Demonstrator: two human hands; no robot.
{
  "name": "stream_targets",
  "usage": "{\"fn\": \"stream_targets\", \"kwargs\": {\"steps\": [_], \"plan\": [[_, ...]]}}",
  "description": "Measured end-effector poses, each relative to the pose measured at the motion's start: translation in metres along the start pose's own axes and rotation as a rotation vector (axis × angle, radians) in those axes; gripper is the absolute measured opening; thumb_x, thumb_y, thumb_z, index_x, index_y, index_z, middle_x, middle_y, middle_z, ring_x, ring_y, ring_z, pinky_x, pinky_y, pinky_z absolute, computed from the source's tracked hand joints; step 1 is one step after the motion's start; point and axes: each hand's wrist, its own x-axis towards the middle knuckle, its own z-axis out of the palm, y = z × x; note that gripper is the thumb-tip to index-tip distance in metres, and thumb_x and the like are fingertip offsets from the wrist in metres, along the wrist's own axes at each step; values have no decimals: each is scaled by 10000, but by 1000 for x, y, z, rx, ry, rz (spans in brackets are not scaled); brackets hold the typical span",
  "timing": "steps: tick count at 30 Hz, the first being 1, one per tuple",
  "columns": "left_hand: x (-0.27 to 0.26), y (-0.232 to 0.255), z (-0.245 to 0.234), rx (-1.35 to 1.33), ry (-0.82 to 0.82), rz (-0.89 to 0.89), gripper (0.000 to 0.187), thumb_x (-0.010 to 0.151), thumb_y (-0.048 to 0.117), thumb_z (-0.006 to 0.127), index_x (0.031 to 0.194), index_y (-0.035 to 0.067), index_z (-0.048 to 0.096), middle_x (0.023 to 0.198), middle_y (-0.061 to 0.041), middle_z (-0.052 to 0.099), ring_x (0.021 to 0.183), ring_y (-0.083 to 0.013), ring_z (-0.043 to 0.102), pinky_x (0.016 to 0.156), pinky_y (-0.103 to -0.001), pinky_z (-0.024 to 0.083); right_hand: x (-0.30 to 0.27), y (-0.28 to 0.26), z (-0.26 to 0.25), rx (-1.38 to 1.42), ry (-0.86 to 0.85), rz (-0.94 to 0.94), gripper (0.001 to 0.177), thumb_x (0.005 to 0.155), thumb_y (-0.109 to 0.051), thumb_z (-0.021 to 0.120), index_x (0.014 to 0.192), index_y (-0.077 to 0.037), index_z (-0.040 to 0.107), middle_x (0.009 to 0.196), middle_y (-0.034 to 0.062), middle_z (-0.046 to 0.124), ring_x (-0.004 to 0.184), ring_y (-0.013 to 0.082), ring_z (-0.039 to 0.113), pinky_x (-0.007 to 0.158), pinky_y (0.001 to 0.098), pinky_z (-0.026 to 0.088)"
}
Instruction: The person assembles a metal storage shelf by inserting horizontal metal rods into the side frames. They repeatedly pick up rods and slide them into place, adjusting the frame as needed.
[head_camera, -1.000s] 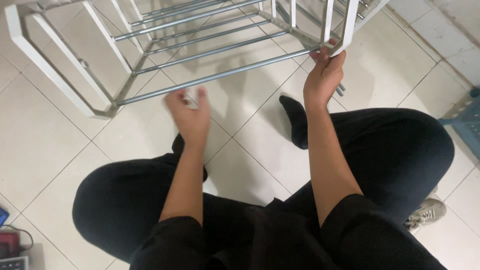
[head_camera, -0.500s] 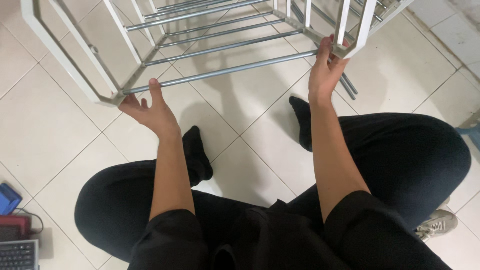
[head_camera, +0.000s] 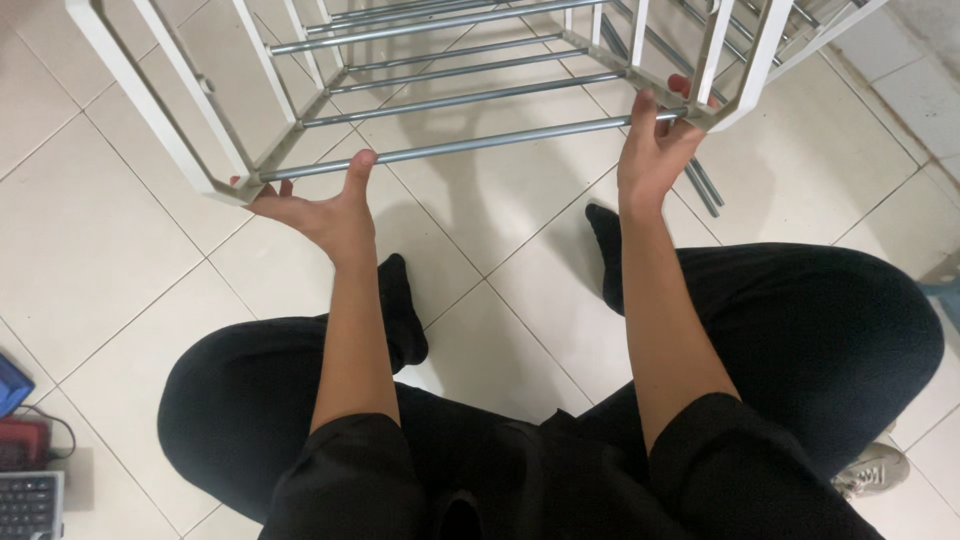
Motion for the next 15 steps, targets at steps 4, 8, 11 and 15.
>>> {"fn": "stream_targets", "kwargs": {"steps": [4,8,11,15], "plan": [[5,0,-3,47,-17,-45,1542,732,492,1062,1600,-43,-95,1646,-308,132,1546,-418,257,1255,-509,324,-5,-7,6,-38,58,10,297,1006,-15,631,1263,-5,484,1242,137,554,919,148,569,776,326,526],[3,5,-5,41,-6,-40,1533,731,479,1057,1592,-55,-94,1642,-311,140,1527,-420,280,1225,-504,344,-6,-3,9,30,58,-42,260,1022,31,620,1250,-16,503,1225,120,540,999,158,548,857,352,544],[4,6,-5,72,-3,-68,1528,707,485,1055,1593,-50,-70,1639,-311,169,1520,-422,306,1220,-503,350,-7,3,7,48,50,-49,283,1013,46,611,1257,-26,488,1249,117,529,1070,168,551,948,372,559],[6,6,-5,61,-9,-38,1513,748,468,1064,1595,-49,-77,1635,-312,178,1527,-429,293,1221,-508,350,-7,11,7,46,53,-8,329,1015,24,614,1303,-31,465,1272,112,521,1171,200,549,1067,402,555]]}}
